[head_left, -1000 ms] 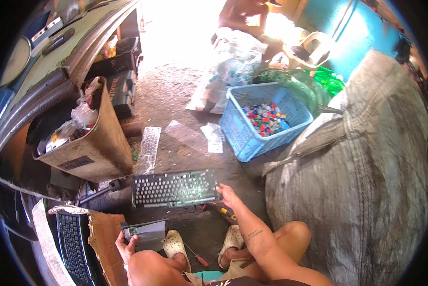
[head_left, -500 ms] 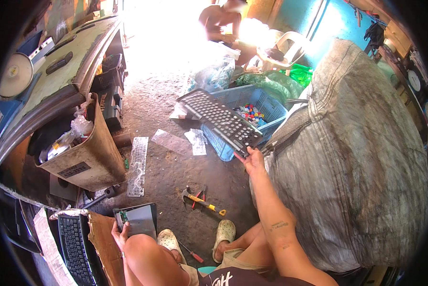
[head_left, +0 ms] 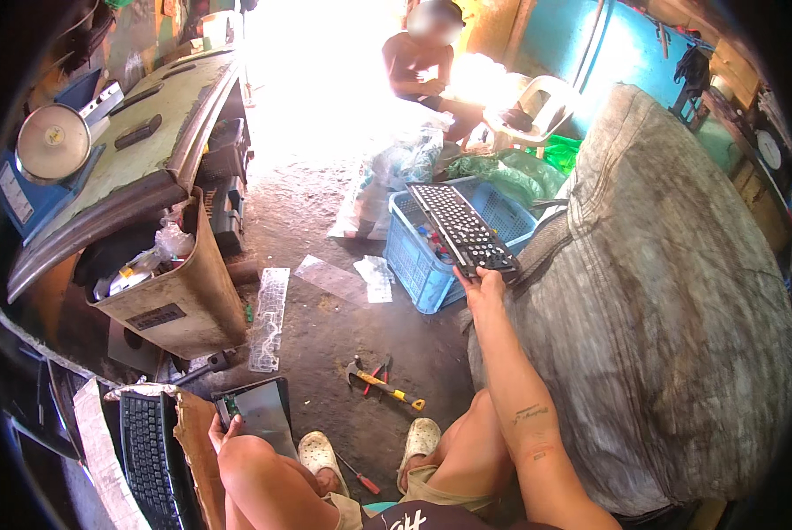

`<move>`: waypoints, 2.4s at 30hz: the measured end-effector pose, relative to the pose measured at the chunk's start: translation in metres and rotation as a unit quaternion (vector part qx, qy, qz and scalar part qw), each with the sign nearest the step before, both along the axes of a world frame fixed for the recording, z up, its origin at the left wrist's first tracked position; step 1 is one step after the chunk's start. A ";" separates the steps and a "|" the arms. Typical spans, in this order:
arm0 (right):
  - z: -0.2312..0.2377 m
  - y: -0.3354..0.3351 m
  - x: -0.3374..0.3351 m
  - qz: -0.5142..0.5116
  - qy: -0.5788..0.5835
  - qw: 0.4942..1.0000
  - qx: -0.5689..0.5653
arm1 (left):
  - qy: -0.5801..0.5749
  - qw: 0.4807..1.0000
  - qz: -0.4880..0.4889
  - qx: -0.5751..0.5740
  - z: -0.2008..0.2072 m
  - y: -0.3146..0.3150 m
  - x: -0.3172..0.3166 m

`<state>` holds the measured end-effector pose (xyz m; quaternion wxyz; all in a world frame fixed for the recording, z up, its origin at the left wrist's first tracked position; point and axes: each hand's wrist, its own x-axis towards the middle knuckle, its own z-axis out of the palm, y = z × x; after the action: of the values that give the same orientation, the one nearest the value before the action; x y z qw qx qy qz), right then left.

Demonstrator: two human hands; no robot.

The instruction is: The person sits on a small stool and uses a screwdriver to remove screws from the back of a black keyboard. They separate the plastic casing, remove the internal metal plate and circuit board, and place the components into a blue basket. The person repeats the process with a second keyboard, extracting the metal plate and circuit board and setting them aside.

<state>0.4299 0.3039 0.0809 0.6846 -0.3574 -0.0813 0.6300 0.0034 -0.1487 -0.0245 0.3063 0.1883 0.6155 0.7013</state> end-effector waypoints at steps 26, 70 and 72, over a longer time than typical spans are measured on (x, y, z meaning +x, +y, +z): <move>-0.001 0.005 -0.063 -0.030 0.027 0.999 0.014 | 0.481 0.830 -0.162 -0.229 0.162 0.143 -0.037; -0.012 0.026 -0.049 0.036 -0.059 0.997 0.023 | 0.439 0.785 -0.208 -0.384 0.092 0.145 -0.033; -0.009 0.024 -0.050 0.032 -0.063 0.997 0.027 | 0.429 0.788 -0.212 -0.389 0.092 0.146 -0.033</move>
<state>0.3800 0.3282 0.0714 0.6671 -0.3751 -0.1525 0.6253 -0.0299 -0.0031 0.0675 0.1994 0.4603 0.8487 0.1675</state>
